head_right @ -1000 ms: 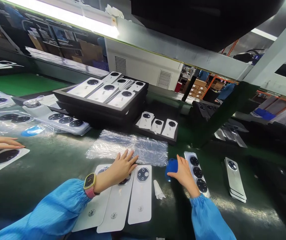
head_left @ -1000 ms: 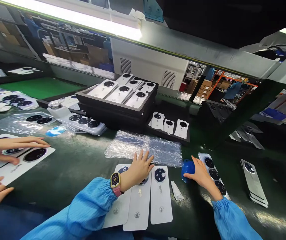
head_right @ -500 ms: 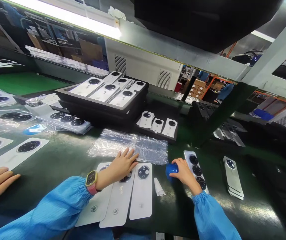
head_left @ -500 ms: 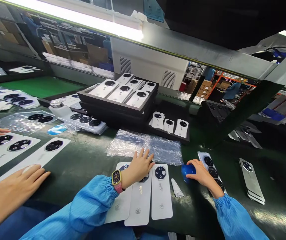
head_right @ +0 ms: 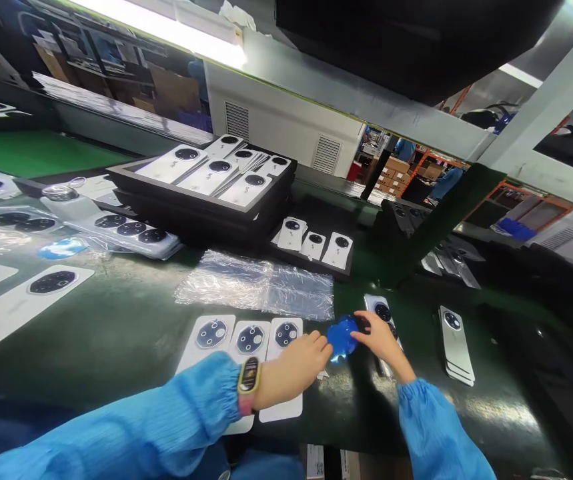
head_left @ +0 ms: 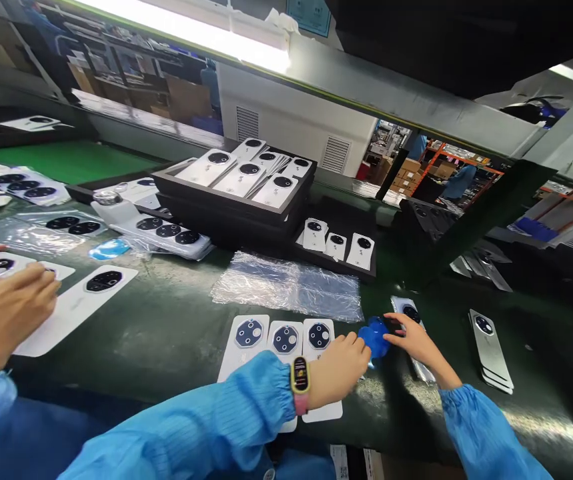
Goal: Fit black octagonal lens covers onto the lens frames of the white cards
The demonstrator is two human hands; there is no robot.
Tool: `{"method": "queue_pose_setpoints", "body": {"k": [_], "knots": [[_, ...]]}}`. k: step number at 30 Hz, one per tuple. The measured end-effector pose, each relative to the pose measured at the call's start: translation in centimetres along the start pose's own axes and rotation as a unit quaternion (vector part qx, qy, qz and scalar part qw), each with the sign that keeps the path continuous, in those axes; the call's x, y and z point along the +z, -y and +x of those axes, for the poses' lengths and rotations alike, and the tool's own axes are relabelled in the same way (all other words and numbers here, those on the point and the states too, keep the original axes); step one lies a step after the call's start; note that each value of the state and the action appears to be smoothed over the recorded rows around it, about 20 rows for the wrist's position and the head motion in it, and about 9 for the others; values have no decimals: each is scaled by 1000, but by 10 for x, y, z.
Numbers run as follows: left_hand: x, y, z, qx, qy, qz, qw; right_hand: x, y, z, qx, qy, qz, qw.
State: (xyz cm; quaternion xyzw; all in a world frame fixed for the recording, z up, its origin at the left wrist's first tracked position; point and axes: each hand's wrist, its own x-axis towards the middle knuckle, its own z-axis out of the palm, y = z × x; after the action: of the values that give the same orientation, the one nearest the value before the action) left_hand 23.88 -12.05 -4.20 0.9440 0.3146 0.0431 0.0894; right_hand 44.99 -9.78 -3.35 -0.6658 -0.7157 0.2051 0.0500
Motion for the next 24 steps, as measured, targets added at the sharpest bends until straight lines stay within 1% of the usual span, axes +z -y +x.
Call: {"method": "queue_pose_setpoints", "body": {"k": [3,6,8,11,18,24], "knots": [[6,-11,23,0,12,-10,1000,1,2,8,-5,17,-18,1000],[12,-9,38,-5,22,-19,1000,6,7,13,-5,26,-49,998],[16,-5,43,-4,21,-27,999,10,10,13,2,30,-67,997],[21,0,44,-10,7,-41,999,12,12,13,9,39,-88,995],[29,4,41,-41,-39,-66,996,6,20,14,20,48,-120,991],[35,9,41,-41,-53,-81,994,8,30,13,47,85,-131,987]]}}
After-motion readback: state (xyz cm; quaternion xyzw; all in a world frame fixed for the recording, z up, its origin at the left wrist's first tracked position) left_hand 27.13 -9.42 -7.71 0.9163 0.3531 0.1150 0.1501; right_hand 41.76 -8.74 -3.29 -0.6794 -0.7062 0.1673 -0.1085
